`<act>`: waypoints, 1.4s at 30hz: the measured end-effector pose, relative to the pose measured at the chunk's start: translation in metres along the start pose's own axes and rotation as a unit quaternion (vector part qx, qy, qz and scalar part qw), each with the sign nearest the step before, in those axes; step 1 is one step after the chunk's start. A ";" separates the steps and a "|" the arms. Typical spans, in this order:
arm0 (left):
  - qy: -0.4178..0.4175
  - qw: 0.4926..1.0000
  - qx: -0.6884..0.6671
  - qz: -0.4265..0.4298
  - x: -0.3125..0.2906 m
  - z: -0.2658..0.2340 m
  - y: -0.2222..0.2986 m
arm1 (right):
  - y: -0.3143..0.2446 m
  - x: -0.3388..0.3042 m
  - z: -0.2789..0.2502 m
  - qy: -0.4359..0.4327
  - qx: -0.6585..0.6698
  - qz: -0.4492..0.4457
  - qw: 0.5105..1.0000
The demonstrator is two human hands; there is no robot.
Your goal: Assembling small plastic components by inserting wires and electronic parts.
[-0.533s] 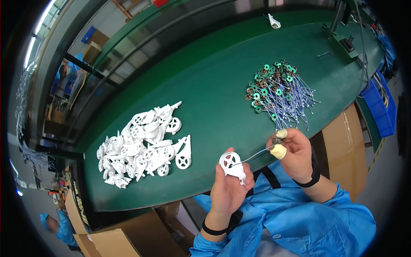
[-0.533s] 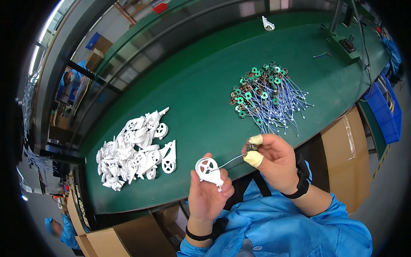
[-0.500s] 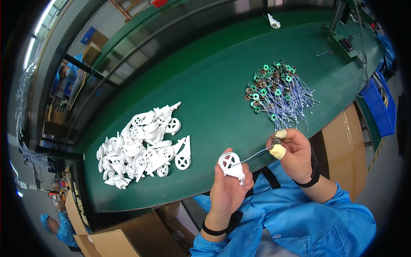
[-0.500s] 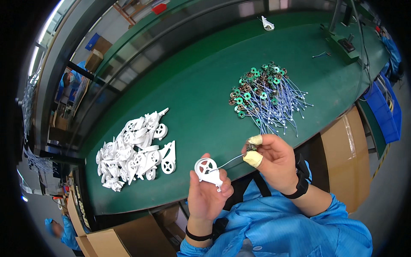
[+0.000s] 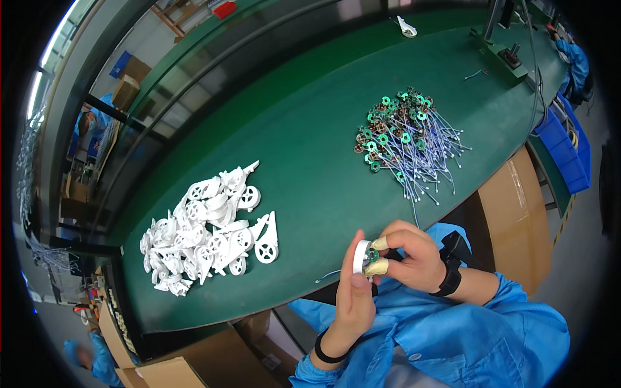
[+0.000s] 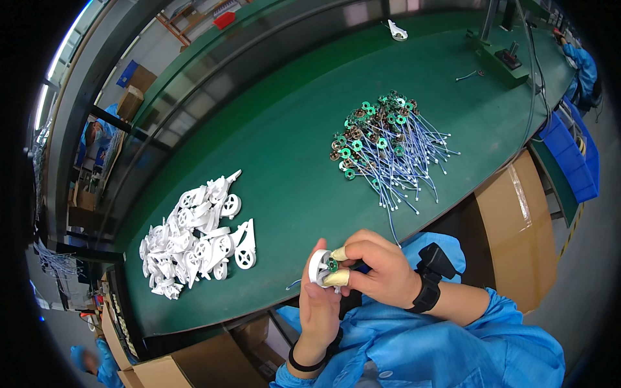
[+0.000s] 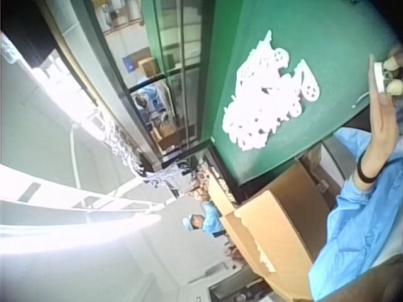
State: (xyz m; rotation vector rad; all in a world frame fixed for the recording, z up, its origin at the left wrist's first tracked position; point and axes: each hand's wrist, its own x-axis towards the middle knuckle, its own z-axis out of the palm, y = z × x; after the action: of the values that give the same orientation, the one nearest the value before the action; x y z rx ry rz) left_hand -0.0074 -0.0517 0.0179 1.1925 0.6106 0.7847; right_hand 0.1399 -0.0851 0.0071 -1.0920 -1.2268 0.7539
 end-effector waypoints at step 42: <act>0.067 0.985 0.156 -0.004 0.001 -0.002 -0.013 | -0.020 0.017 0.004 -0.086 -0.197 0.034 0.976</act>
State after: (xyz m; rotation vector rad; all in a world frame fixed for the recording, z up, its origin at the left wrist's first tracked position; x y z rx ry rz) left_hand -0.0057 -0.0524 0.0052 1.4294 0.8726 0.7864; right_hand 0.1379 -0.0752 0.0316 -1.4207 -1.5356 0.6827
